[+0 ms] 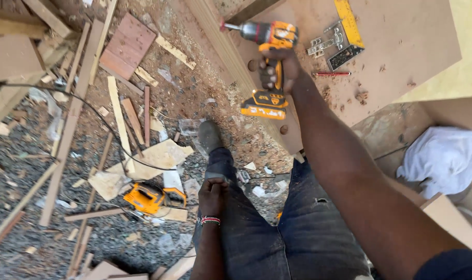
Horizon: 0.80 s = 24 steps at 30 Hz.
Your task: Using a power drill with a Forstner bit to bore circular recesses for hinges in a wooden panel.
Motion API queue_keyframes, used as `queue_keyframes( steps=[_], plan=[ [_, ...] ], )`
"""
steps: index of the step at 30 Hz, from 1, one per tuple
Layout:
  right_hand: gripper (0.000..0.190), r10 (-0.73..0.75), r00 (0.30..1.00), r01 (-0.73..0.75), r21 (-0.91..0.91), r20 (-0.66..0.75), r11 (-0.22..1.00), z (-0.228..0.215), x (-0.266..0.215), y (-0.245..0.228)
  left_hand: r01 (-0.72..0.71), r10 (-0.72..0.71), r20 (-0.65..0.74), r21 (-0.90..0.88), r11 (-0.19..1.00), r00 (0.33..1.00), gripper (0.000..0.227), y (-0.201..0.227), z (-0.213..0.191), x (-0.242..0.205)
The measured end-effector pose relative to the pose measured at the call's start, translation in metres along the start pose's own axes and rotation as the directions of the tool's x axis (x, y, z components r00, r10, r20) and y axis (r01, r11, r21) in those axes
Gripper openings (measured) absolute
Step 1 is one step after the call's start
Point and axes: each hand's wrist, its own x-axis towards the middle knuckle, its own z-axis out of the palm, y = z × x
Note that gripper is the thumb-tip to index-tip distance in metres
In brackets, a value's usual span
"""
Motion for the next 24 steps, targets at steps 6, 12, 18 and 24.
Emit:
queue_keyframes(
  steps=[6,12,18,24],
  plan=[
    [0.04,-0.398,0.821,0.457,0.054,-0.409,0.888,-0.028,-0.128,0.127,-0.122,0.117,0.102,0.036,0.992,0.988,0.022,0.026,-0.062,0.044],
    [0.032,-0.369,0.709,0.545,0.136,-0.601,0.827,-0.075,-0.233,0.258,-0.11,0.08,0.144,0.21,0.972,0.986,0.019,0.056,-0.091,0.055],
    [0.028,-0.474,0.697,0.624,0.131,-0.538,0.77,-0.059,-0.182,0.263,-0.154,0.105,0.194,0.259,0.953,0.975,0.019,0.061,-0.096,0.051],
    [0.036,-0.449,0.787,0.575,0.236,-0.424,0.784,-0.016,-0.048,0.166,-0.152,0.106,0.165,0.302,0.941,0.981,0.018,0.057,-0.116,0.033]
  ],
)
